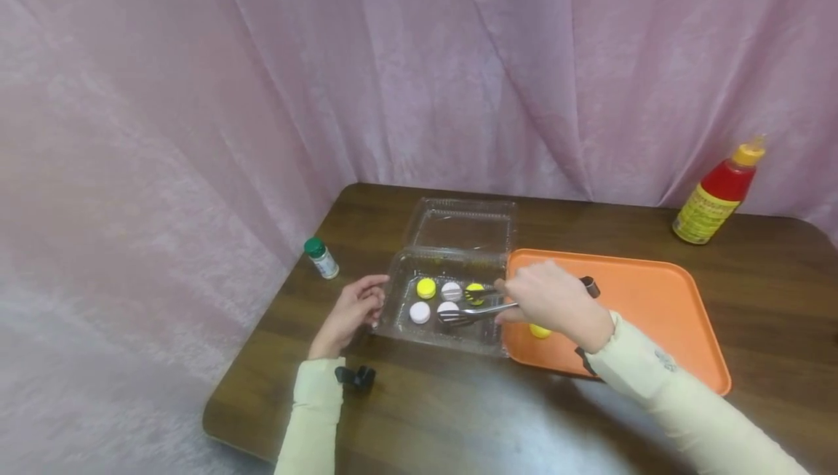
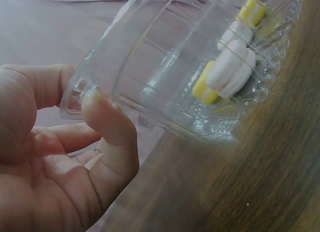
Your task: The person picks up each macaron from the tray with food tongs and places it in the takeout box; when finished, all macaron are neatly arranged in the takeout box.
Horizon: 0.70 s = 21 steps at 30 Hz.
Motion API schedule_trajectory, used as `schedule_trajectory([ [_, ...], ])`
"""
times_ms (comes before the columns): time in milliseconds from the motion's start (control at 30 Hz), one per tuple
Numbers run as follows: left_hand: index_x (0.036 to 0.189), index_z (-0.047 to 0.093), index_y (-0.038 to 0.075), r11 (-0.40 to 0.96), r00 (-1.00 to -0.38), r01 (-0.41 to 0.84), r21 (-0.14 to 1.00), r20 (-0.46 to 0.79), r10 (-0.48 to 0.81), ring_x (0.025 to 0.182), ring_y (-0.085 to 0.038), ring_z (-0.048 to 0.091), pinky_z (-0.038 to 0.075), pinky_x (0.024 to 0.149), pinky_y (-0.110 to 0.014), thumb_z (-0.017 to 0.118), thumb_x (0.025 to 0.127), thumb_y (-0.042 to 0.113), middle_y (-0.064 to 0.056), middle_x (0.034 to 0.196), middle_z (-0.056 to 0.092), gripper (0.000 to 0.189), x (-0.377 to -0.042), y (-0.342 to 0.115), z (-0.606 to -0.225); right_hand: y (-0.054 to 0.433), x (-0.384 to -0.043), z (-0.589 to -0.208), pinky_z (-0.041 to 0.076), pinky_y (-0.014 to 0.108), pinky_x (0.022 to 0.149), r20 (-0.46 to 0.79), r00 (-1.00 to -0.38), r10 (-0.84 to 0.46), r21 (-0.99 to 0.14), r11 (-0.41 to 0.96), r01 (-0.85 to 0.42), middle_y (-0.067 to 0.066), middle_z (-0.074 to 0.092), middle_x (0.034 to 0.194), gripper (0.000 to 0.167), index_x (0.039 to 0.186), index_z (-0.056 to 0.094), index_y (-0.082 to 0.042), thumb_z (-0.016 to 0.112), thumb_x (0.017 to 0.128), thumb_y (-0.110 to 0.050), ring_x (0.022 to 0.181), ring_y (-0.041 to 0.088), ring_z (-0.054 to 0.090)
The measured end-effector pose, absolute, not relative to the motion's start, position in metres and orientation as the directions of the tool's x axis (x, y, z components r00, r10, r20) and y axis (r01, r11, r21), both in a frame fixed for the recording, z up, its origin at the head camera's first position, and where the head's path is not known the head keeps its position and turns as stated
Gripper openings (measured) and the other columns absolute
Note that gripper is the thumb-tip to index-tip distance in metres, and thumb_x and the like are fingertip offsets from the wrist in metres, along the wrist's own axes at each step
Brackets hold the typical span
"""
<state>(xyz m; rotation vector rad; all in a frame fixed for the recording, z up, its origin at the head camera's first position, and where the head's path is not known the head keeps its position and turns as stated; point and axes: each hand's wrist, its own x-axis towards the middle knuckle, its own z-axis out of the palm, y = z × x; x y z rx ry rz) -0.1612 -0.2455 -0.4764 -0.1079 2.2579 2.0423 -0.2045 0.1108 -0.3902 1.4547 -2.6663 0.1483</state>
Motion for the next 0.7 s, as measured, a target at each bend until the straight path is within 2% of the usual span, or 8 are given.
schedule_trajectory([
  [200,0.138,0.051,-0.009,0.084,-0.992,-0.128,0.988,-0.129,0.008,0.063,-0.013,0.047,0.044,0.050,-0.021,0.050,0.092,-0.010,-0.004,0.085,0.053,0.046,-0.162,-0.245,-0.477,0.104,-0.207,-0.402,0.022,0.020,0.038,0.124,-0.543,-0.831,-0.051,0.541,-0.840,-0.013,0.037,0.048,0.037,0.096,0.076,-0.011,0.083,0.079,-0.043,0.038,0.000,0.030],
  [400,0.140,0.048,-0.011,0.072,-0.989,-0.147,0.986,-0.149,0.022,0.064,-0.014,0.047,0.044,0.051,-0.022,0.049,0.092,-0.011,-0.004,0.086,0.053,0.048,-0.161,-0.246,-0.475,0.099,-0.210,-0.408,0.014,0.019,0.041,0.101,-0.565,-0.819,-0.056,0.562,-0.825,-0.013,0.023,0.050,0.039,0.096,0.077,-0.010,0.083,0.078,-0.045,0.043,0.002,0.018],
  [600,0.140,0.045,-0.014,0.077,-0.985,-0.159,0.984,-0.164,0.059,0.065,-0.017,0.048,0.046,0.052,-0.024,0.049,0.091,-0.012,-0.006,0.086,0.053,0.049,-0.159,-0.246,-0.463,0.099,-0.209,-0.410,0.016,0.021,0.041,0.112,-0.559,-0.822,-0.024,0.560,-0.828,-0.013,0.022,0.052,0.036,0.087,0.075,-0.013,0.084,0.076,-0.046,0.045,0.002,0.022],
  [700,0.140,0.046,-0.013,0.071,-0.986,-0.156,0.985,-0.159,0.048,0.064,-0.016,0.048,0.045,0.051,-0.023,0.049,0.091,-0.012,-0.006,0.085,0.053,0.049,-0.158,-0.246,-0.463,0.099,-0.208,-0.409,0.017,0.021,0.042,0.113,-0.557,-0.823,-0.030,0.558,-0.830,-0.013,0.026,0.050,0.037,0.090,0.076,-0.012,0.084,0.076,-0.046,0.045,0.002,0.022],
])
